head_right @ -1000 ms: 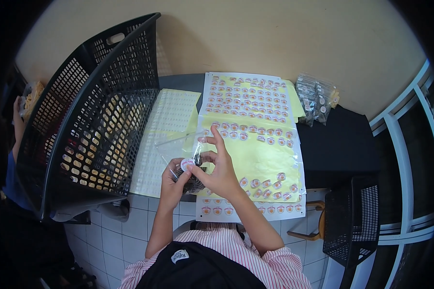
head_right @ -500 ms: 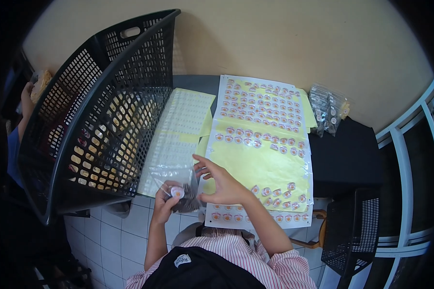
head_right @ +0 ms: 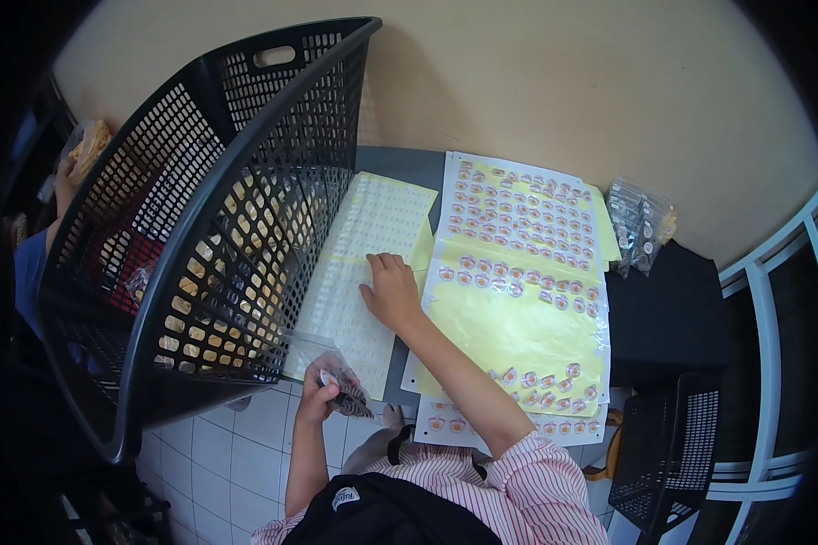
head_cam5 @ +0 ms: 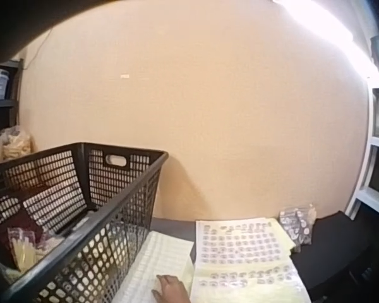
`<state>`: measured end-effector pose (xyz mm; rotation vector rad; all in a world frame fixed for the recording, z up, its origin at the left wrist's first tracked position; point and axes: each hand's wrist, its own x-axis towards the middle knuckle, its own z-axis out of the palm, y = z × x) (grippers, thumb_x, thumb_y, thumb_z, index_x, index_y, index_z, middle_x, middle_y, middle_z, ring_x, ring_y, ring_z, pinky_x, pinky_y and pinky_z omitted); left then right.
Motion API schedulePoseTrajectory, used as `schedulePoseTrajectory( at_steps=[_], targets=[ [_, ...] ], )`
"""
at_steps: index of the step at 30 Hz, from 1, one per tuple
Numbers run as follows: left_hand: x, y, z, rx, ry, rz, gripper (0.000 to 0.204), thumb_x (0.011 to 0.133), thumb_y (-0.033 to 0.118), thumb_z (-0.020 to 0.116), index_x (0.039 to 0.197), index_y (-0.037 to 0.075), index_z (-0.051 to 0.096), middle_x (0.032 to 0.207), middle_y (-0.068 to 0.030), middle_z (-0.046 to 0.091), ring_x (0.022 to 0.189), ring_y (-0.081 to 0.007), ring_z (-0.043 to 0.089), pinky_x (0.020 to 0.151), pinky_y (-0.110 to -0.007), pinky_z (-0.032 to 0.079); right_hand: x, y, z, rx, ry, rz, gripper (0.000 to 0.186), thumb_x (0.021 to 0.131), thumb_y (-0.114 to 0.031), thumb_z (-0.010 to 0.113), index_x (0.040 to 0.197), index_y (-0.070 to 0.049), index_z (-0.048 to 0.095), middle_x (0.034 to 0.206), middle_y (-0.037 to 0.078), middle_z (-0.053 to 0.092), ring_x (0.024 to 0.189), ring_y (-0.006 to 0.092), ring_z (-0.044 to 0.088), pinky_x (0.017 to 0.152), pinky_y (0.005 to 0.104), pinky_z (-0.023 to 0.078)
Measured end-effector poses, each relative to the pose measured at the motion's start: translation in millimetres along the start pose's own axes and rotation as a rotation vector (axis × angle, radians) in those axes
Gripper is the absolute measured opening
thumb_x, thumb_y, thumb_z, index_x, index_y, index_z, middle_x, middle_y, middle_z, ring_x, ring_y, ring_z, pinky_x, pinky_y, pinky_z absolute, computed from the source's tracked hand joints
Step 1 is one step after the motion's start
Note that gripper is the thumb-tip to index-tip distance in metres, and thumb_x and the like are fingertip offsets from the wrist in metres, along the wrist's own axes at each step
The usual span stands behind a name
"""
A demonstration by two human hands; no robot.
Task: Applying circular stickers to small plastic bags containing snack items and placing the finished bags into a large black laundry-style basket.
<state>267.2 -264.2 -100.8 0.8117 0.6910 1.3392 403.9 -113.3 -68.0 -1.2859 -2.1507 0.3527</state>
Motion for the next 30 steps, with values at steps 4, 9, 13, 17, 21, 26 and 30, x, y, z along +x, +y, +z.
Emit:
schedulePoseTrajectory(
  at_steps=[4, 9, 13, 17, 21, 26, 30],
  targets=[
    [1, 1, -3, -0.017, -0.075, -0.048, 0.031, 0.068, 0.013, 0.067, 0.090, 0.001, 0.048, 0.080, -0.0106, 0.059, 0.076, -0.0213, 0.062, 0.072, -0.033, 0.050, 2, 3, 3, -0.010, -0.037, 0.030, 0.045, 0.067, -0.011, 0.066, 0.108, 0.003, 0.051, 0.103, 0.016, 0.053, 0.098, 0.0296, 0.048, 0.083, 0.0370, 0.040],
    [2, 3, -2, -0.027, -0.096, -0.055, 0.028, 0.069, 0.009, 0.066, 0.090, 0.001, 0.048, 0.081, -0.0092, 0.059, 0.080, -0.0220, 0.062, 0.076, -0.034, 0.050, 3, 6, 6, -0.017, -0.002, 0.001, 0.047, 0.067, -0.011, 0.066, 0.109, 0.003, 0.050, 0.100, 0.015, 0.053, 0.097, 0.0279, 0.048, 0.081, 0.0368, 0.040],
    [3, 4, 0, -0.002, -0.081, -0.056, 0.027, 0.070, 0.009, 0.066, 0.089, 0.000, 0.049, 0.080, -0.0086, 0.058, 0.081, -0.0216, 0.062, 0.076, -0.034, 0.049, 1, 5, 10, -0.053, 0.059, -0.024, 0.045, 0.068, -0.009, 0.065, 0.108, 0.002, 0.051, 0.099, 0.014, 0.053, 0.097, 0.0275, 0.048, 0.080, 0.0368, 0.040],
    [4, 5, 1, -0.003, -0.081, -0.052, 0.026, 0.070, 0.009, 0.066, 0.088, 0.000, 0.049, 0.079, -0.0076, 0.058, 0.080, -0.0200, 0.061, 0.077, -0.034, 0.049, -1, 3, 9, -0.039, 0.047, -0.003, 0.044, 0.068, -0.009, 0.065, 0.108, 0.001, 0.052, 0.097, 0.012, 0.054, 0.096, 0.0272, 0.048, 0.080, 0.0367, 0.040],
    [4, 6, 3, 0.013, -0.086, -0.034, 0.026, 0.070, 0.009, 0.066, 0.088, 0.001, 0.049, 0.079, -0.0071, 0.057, 0.079, -0.0180, 0.060, 0.077, -0.034, 0.049, 3, 2, 7, -0.006, 0.020, 0.040, 0.044, 0.066, -0.008, 0.066, 0.107, 0.000, 0.053, 0.095, 0.012, 0.056, 0.094, 0.0278, 0.050, 0.080, 0.0368, 0.041],
    [4, 8, 5, -0.008, -0.075, -0.045, 0.025, 0.071, 0.009, 0.066, 0.088, 0.001, 0.049, 0.080, -0.0077, 0.058, 0.080, -0.0181, 0.061, 0.077, -0.034, 0.049, 10, 2, 3, 0.053, -0.011, 0.113, 0.039, 0.063, -0.008, 0.069, 0.100, 0.000, 0.059, 0.092, 0.013, 0.060, 0.092, 0.0288, 0.053, 0.080, 0.0359, 0.044],
    [4, 9, 5, 0.001, -0.087, -0.058, 0.025, 0.071, 0.008, 0.065, 0.089, 0.001, 0.049, 0.082, -0.0093, 0.060, 0.081, -0.0199, 0.061, 0.076, -0.032, 0.049, 13, 0, 1, 0.073, -0.053, 0.168, 0.033, 0.062, -0.007, 0.070, 0.094, -0.001, 0.062, 0.092, 0.014, 0.060, 0.092, 0.0289, 0.053, 0.080, 0.0355, 0.044]
  ],
)
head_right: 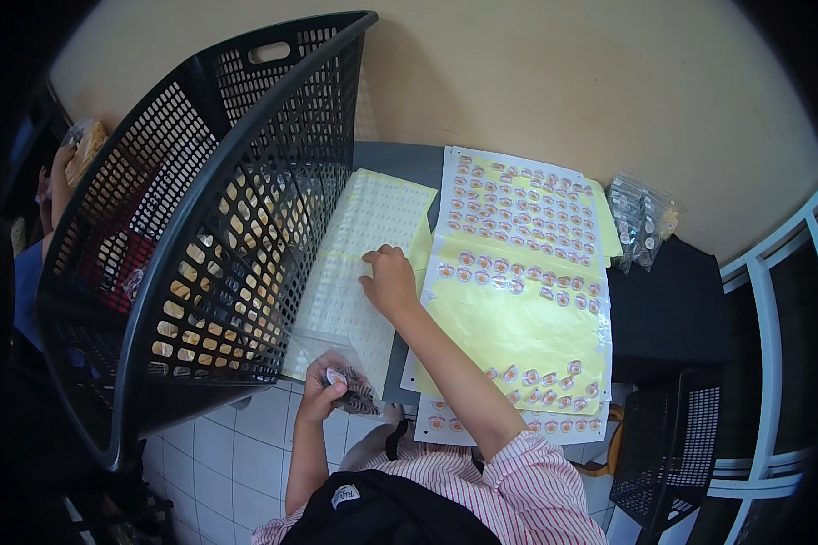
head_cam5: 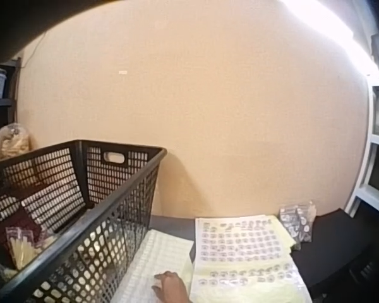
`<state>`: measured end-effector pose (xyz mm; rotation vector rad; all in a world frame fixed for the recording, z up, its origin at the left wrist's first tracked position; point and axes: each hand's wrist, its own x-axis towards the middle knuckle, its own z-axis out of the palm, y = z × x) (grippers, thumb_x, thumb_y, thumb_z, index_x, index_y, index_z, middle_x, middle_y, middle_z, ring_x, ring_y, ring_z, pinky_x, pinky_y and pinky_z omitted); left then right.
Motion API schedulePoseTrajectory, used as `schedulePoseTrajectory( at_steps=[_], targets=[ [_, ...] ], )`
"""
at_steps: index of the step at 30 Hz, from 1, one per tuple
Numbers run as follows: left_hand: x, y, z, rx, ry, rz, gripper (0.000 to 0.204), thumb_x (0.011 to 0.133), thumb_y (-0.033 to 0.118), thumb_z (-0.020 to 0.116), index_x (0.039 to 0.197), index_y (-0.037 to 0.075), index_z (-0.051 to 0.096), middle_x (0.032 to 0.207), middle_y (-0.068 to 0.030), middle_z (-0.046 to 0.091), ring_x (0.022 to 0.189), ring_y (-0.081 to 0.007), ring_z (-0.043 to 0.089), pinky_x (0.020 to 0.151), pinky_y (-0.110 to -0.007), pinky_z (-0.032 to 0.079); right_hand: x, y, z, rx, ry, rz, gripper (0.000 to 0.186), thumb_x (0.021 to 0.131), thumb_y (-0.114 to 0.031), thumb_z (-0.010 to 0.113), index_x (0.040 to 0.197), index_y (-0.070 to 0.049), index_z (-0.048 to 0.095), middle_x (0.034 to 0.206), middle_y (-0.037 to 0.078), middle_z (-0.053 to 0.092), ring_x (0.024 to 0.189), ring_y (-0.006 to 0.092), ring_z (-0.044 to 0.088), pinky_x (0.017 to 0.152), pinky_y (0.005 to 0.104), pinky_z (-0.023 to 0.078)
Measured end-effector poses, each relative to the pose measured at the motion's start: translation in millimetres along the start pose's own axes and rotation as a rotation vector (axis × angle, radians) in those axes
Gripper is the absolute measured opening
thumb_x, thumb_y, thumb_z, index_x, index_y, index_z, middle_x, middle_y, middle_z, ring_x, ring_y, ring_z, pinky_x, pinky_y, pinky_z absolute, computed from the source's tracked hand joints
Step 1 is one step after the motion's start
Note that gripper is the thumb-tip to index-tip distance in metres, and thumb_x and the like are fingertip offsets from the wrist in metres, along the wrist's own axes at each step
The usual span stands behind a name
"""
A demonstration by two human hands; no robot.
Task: Applying circular stickers to small plastic bags containing snack items and placing the finished bags into a large black laundry-style basket.
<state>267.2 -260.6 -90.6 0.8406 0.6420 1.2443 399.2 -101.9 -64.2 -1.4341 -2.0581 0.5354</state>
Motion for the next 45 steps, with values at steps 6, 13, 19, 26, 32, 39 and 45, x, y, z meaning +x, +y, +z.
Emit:
schedulePoseTrajectory(
  at_steps=[6, 13, 19, 26, 32, 39, 45],
  targets=[
    [0, -1, -1, 0.022, -0.004, 0.010, 0.024, 0.072, 0.006, 0.064, 0.090, 0.001, 0.049, 0.083, -0.0105, 0.060, 0.082, -0.0201, 0.061, 0.076, -0.031, 0.049, -1, 0, -1, 0.028, 0.010, -0.006, 0.028, 0.061, -0.006, 0.069, 0.088, -0.002, 0.063, 0.089, 0.013, 0.060, 0.090, 0.0290, 0.054, 0.079, 0.0355, 0.045],
    [2, 1, 1, 0.043, -0.003, 0.027, 0.023, 0.073, 0.007, 0.063, 0.090, 0.001, 0.049, 0.084, -0.0109, 0.060, 0.083, -0.0197, 0.061, 0.077, -0.031, 0.048, 0, -3, -4, 0.001, 0.000, -0.015, 0.018, 0.062, -0.004, 0.068, 0.078, -0.004, 0.060, 0.083, 0.012, 0.059, 0.088, 0.0287, 0.054, 0.074, 0.0365, 0.045],
    [2, 1, 5, 0.043, 0.041, 0.025, 0.024, 0.074, 0.007, 0.062, 0.092, 0.001, 0.049, 0.086, -0.0115, 0.060, 0.085, -0.0192, 0.061, 0.077, -0.031, 0.048, 2, 6, -3, 0.124, 0.065, -0.003, 0.012, 0.065, -0.003, 0.065, 0.077, -0.004, 0.062, 0.087, 0.013, 0.058, 0.086, 0.0290, 0.055, 0.072, 0.0356, 0.047],
    [2, -2, 5, 0.037, 0.073, 0.027, 0.021, 0.074, 0.005, 0.061, 0.091, 0.001, 0.050, 0.087, -0.0112, 0.061, 0.086, -0.0189, 0.060, 0.077, -0.031, 0.048, 3, 7, 2, -0.017, 0.103, -0.115, 0.010, 0.067, -0.002, 0.062, 0.077, -0.001, 0.062, 0.084, 0.012, 0.057, 0.078, 0.0293, 0.056, 0.067, 0.0377, 0.048],
    [6, -3, 7, 0.085, 0.217, -0.054, 0.020, 0.078, 0.008, 0.060, 0.095, 0.001, 0.052, 0.091, -0.0060, 0.059, 0.086, -0.0114, 0.056, 0.076, -0.024, 0.044, 8, 7, -14, 0.330, 0.188, -0.011, 0.008, 0.067, -0.003, 0.062, 0.070, 0.002, 0.057, 0.073, 0.013, 0.060, 0.066, 0.0231, 0.061, 0.063, 0.0301, 0.050],
    [13, 19, 41, 0.186, 0.228, 0.011, 0.038, 0.083, 0.003, 0.052, 0.119, 0.001, 0.039, 0.107, -0.0070, 0.052, 0.095, -0.0117, 0.051, 0.083, -0.024, 0.041, -13, 11, -82, 0.684, 0.366, 0.052, 0.009, 0.071, -0.002, 0.062, 0.072, 0.000, 0.053, 0.069, 0.005, 0.060, 0.066, 0.0106, 0.061, 0.056, 0.0216, 0.049],
    [28, 26, 71, 0.390, 0.146, 0.053, 0.037, 0.083, 0.001, 0.051, 0.118, 0.001, 0.040, 0.106, -0.0074, 0.053, 0.095, -0.0116, 0.051, 0.081, -0.024, 0.042, -57, 6, -125, 0.761, 0.389, 0.138, 0.007, 0.076, -0.002, 0.060, 0.078, -0.002, 0.053, 0.075, 0.002, 0.058, 0.070, 0.0080, 0.058, 0.056, 0.0184, 0.047]
  ],
)
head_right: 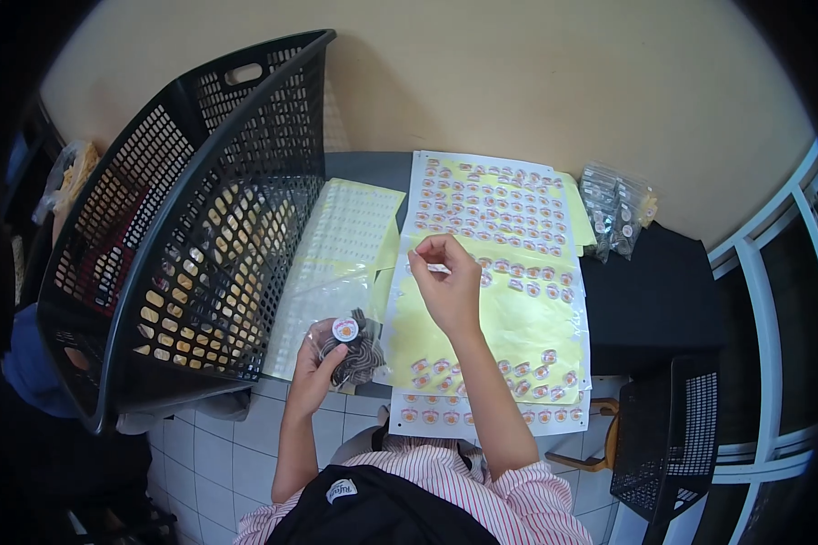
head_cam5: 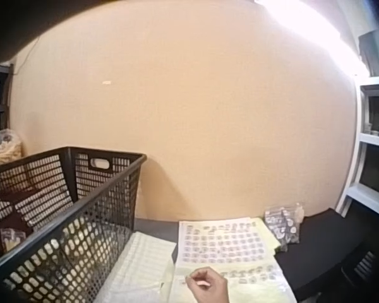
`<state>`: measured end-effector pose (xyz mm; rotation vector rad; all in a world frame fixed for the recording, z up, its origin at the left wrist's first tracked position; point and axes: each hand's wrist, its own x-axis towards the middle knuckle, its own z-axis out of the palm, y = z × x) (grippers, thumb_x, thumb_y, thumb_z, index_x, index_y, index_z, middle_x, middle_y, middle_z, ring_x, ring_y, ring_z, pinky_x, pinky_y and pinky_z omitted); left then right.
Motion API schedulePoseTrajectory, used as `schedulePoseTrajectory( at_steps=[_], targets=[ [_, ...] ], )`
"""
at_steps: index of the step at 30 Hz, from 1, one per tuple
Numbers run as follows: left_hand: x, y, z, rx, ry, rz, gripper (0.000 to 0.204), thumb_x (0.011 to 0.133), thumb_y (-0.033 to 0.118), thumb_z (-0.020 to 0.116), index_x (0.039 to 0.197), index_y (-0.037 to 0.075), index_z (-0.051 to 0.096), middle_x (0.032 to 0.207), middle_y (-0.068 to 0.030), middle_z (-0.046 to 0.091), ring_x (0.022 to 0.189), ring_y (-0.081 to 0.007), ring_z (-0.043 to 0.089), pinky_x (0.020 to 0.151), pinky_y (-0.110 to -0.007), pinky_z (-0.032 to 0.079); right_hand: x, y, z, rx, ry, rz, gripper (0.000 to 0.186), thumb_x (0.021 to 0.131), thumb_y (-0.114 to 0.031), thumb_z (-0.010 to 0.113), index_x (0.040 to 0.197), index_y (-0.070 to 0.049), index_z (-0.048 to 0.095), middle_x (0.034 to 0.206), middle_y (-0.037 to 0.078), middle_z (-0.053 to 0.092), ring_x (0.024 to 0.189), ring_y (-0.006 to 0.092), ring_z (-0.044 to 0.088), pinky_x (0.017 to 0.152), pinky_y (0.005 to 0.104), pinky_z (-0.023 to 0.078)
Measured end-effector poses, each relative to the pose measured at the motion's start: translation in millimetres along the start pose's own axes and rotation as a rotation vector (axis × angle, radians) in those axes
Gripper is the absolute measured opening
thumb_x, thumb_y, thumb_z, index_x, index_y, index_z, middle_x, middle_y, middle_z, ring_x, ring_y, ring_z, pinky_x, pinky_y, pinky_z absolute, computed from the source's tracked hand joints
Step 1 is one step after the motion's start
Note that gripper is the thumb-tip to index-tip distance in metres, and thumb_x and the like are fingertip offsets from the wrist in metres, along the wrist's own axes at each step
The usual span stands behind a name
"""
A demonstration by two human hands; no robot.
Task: Applying circular stickers to small plastic bags containing snack items and placing the finished bags into a large black laundry-style basket.
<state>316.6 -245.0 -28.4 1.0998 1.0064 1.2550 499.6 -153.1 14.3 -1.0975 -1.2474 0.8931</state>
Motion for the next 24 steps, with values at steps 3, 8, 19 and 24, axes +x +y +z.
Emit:
schedulePoseTrajectory(
  at_steps=[3, 8, 19, 24],
  targets=[
    [3, 3, 14, 0.011, -0.034, -0.006, 0.037, 0.084, 0.002, 0.050, 0.119, 0.001, 0.039, 0.104, -0.0082, 0.054, 0.095, -0.0121, 0.051, 0.080, -0.025, 0.042, -16, -7, -15, 0.040, 0.001, -0.003, 0.005, 0.078, -0.003, 0.059, 0.080, -0.002, 0.055, 0.080, 0.002, 0.058, 0.077, 0.0086, 0.057, 0.061, 0.0197, 0.046],
    [10, 4, 38, -0.155, -0.123, -0.035, 0.038, 0.087, 0.005, 0.047, 0.123, 0.004, 0.035, 0.104, -0.0116, 0.054, 0.096, -0.0145, 0.051, 0.083, -0.027, 0.041, -36, -16, -30, 0.007, 0.017, -0.077, 0.004, 0.079, -0.003, 0.057, 0.081, -0.001, 0.055, 0.084, 0.003, 0.057, 0.078, 0.0102, 0.055, 0.068, 0.0238, 0.045],
    [7, 7, 68, -0.039, -0.236, 0.085, 0.061, 0.082, -0.004, 0.048, 0.135, 0.005, 0.018, 0.119, -0.0164, 0.045, 0.111, -0.0237, 0.045, 0.093, -0.035, 0.035, -57, -41, -32, -0.138, -0.176, -0.167, 0.010, 0.076, -0.002, 0.058, 0.086, -0.002, 0.061, 0.074, 0.005, 0.059, 0.065, 0.0104, 0.053, 0.055, 0.0234, 0.038],
    [2, 8, 74, -0.020, -0.224, 0.186, 0.064, 0.079, -0.006, 0.050, 0.134, 0.003, 0.019, 0.121, -0.0153, 0.043, 0.115, -0.0234, 0.042, 0.096, -0.036, 0.033, -63, -49, -18, -0.132, -0.057, -0.198, 0.021, 0.074, -0.003, 0.061, 0.094, -0.001, 0.058, 0.070, 0.004, 0.060, 0.064, 0.0089, 0.052, 0.059, 0.0230, 0.038]
  ],
)
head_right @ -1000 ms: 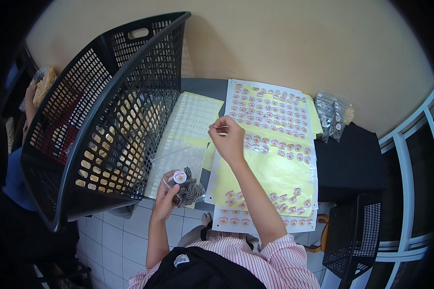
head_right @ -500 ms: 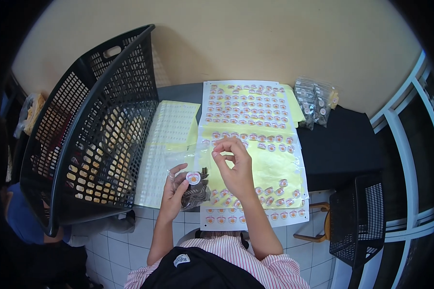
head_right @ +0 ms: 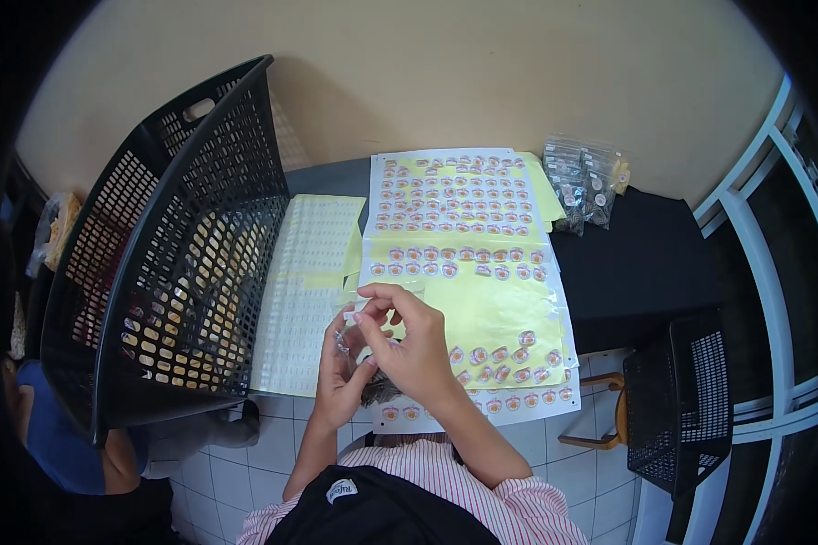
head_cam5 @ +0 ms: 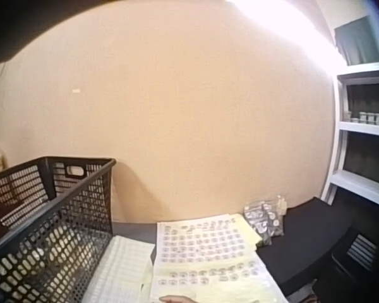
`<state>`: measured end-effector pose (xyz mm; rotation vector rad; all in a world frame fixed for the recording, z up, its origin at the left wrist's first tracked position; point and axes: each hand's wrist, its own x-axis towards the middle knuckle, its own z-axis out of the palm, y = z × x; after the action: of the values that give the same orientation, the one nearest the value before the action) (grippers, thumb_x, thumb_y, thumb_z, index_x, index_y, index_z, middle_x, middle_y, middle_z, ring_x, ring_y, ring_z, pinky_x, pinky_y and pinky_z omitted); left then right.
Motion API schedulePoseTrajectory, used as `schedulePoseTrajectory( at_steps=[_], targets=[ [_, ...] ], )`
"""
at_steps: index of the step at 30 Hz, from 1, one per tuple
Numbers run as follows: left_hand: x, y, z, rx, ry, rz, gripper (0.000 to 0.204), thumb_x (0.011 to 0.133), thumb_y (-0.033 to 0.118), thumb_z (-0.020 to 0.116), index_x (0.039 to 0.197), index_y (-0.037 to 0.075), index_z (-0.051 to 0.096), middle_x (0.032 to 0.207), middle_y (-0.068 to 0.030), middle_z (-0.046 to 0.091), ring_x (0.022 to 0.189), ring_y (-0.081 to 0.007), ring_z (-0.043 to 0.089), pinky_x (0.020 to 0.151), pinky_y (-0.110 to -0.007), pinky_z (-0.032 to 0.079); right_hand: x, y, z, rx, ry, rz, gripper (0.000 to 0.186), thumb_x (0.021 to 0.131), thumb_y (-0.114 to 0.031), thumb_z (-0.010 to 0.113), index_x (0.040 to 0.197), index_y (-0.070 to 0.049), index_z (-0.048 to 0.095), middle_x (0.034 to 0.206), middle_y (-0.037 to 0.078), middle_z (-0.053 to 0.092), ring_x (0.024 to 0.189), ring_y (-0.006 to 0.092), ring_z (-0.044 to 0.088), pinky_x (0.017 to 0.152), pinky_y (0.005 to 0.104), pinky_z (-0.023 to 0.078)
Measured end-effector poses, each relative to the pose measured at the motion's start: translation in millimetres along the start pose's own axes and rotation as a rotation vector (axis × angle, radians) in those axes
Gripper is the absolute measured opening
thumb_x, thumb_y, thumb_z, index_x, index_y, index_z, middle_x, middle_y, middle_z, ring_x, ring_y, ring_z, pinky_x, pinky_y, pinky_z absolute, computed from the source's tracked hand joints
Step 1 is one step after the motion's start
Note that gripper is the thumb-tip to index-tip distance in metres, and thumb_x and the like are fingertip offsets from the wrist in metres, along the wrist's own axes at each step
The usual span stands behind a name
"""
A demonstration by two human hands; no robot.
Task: Applying circular stickers to small plastic bags containing snack items and placing the finished bags into a large black laundry-style basket.
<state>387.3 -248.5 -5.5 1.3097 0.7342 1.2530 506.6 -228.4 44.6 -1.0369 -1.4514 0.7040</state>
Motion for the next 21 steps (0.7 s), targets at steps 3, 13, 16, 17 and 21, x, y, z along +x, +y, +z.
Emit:
schedulePoseTrajectory(
  at_steps=[3, 13, 16, 17, 21],
  targets=[
    [0, 1, 3, 0.019, 0.012, 0.055, 0.065, 0.077, -0.007, 0.053, 0.133, 0.003, 0.020, 0.121, -0.0153, 0.043, 0.116, -0.0236, 0.041, 0.097, -0.036, 0.032, -1, -3, 3, 0.015, -0.001, 0.011, 0.026, 0.072, -0.004, 0.062, 0.098, -0.001, 0.057, 0.068, 0.004, 0.060, 0.064, 0.0094, 0.053, 0.060, 0.0244, 0.039],
    [-2, 6, 9, 0.068, 0.000, 0.131, 0.067, 0.075, -0.008, 0.055, 0.132, 0.001, 0.021, 0.123, -0.0172, 0.042, 0.117, -0.0260, 0.041, 0.097, -0.037, 0.033, -2, -7, 3, -0.055, 0.022, -0.036, 0.030, 0.070, -0.003, 0.063, 0.099, 0.000, 0.056, 0.068, 0.006, 0.060, 0.061, 0.0117, 0.057, 0.058, 0.0246, 0.044],
    [-4, 5, 11, 0.081, 0.010, 0.146, 0.067, 0.075, -0.008, 0.056, 0.132, 0.001, 0.022, 0.122, -0.0174, 0.042, 0.117, -0.0264, 0.041, 0.097, -0.038, 0.033, -2, -9, 0, -0.093, -0.006, -0.059, 0.030, 0.071, 0.000, 0.062, 0.100, 0.002, 0.054, 0.071, 0.010, 0.059, 0.064, 0.0154, 0.062, 0.059, 0.0255, 0.051],
    [-4, 5, 12, 0.089, 0.011, 0.139, 0.067, 0.075, -0.007, 0.056, 0.132, 0.001, 0.022, 0.123, -0.0175, 0.042, 0.117, -0.0265, 0.041, 0.097, -0.038, 0.033, -3, -9, -1, -0.089, -0.004, -0.053, 0.030, 0.071, 0.000, 0.062, 0.100, 0.002, 0.054, 0.071, 0.010, 0.059, 0.064, 0.0154, 0.062, 0.059, 0.0256, 0.051],
    [-6, 2, 13, 0.084, 0.007, 0.115, 0.068, 0.074, -0.007, 0.056, 0.132, 0.000, 0.022, 0.123, -0.0180, 0.042, 0.119, -0.0268, 0.040, 0.098, -0.039, 0.032, -3, -9, -2, -0.126, 0.009, -0.075, 0.030, 0.070, -0.001, 0.063, 0.099, 0.002, 0.055, 0.070, 0.009, 0.059, 0.064, 0.0152, 0.061, 0.058, 0.0255, 0.052]
  ],
)
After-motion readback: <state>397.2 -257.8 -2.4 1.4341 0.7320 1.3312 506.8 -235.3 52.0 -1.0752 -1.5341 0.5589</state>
